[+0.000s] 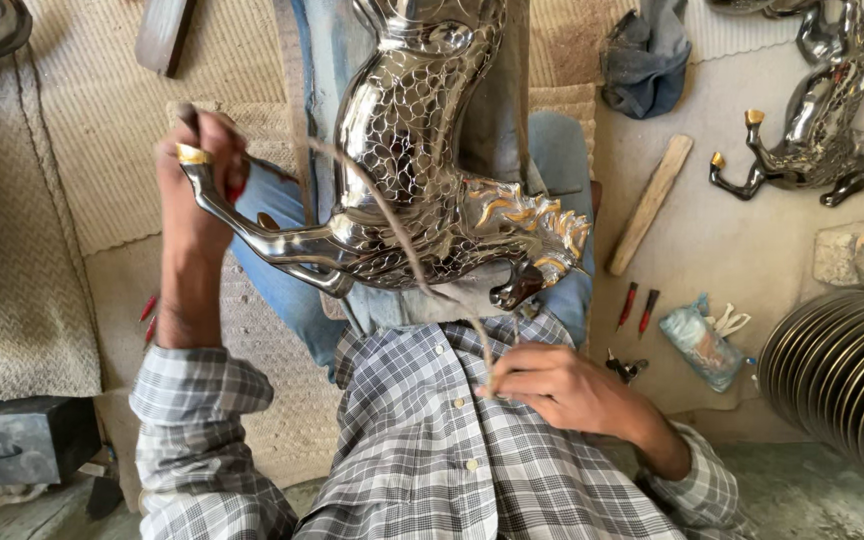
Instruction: The person uses a hammer and a red-handled chisel to engrave a decorative pattern onto a polished metal object shaped like an animal. They repeatedly strike the chisel along the surface, then rotate the object to access different areas.
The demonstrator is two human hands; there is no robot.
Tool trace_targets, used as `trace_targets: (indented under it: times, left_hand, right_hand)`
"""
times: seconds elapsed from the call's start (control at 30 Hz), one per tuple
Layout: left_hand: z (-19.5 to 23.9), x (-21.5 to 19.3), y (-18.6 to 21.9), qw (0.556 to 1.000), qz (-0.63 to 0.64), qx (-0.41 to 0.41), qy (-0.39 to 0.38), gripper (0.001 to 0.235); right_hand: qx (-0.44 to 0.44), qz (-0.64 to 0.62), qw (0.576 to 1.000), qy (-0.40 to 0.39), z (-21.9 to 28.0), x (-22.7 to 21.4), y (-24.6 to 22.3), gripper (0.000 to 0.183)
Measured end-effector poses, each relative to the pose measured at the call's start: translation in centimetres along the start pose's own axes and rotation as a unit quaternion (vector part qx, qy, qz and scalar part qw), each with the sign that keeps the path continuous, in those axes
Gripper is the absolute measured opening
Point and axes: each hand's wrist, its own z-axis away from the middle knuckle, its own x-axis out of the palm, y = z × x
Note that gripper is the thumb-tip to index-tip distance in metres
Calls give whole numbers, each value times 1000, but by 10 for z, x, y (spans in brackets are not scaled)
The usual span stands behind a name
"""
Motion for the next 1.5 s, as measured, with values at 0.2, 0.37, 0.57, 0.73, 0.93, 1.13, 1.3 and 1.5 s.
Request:
trace_targets:
  times: [0.2,0.37,0.57,0.73,0.93,1.13,1.3,1.5]
  left_hand:
    - [-7,-59,-7,980,188,56,-31,22]
    - [38,-83,16,950,122,122,-258,19]
    - [59,-46,68,951,-294,-82,-42,26]
    - [38,8,83,997,-19,-63,29,35]
    - [50,49,100,994,-72,-68,48,19]
    - [107,71,92,997,-42,-69,13,15]
    - [150,107,58,993,-14,-112,-24,19]
    - [155,170,18,982,-89,-151,-72,21]
  right_hand:
    - [-64,134,987,-69,-17,-4,-16,25]
    - [28,53,997,53,1,-22,3,36]
    - [241,-110,910,319,18,-27,48,20]
    - [56,-277,875,394,1,19,61,47]
    - [81,-245,851,458,-24,28,21,52]
    - [36,-194,868,455,-45,-48,-3,36]
    - [16,-66,881,468,-69,-125,16,36]
    - [-34,38,902,428,-109,-205,73,41]
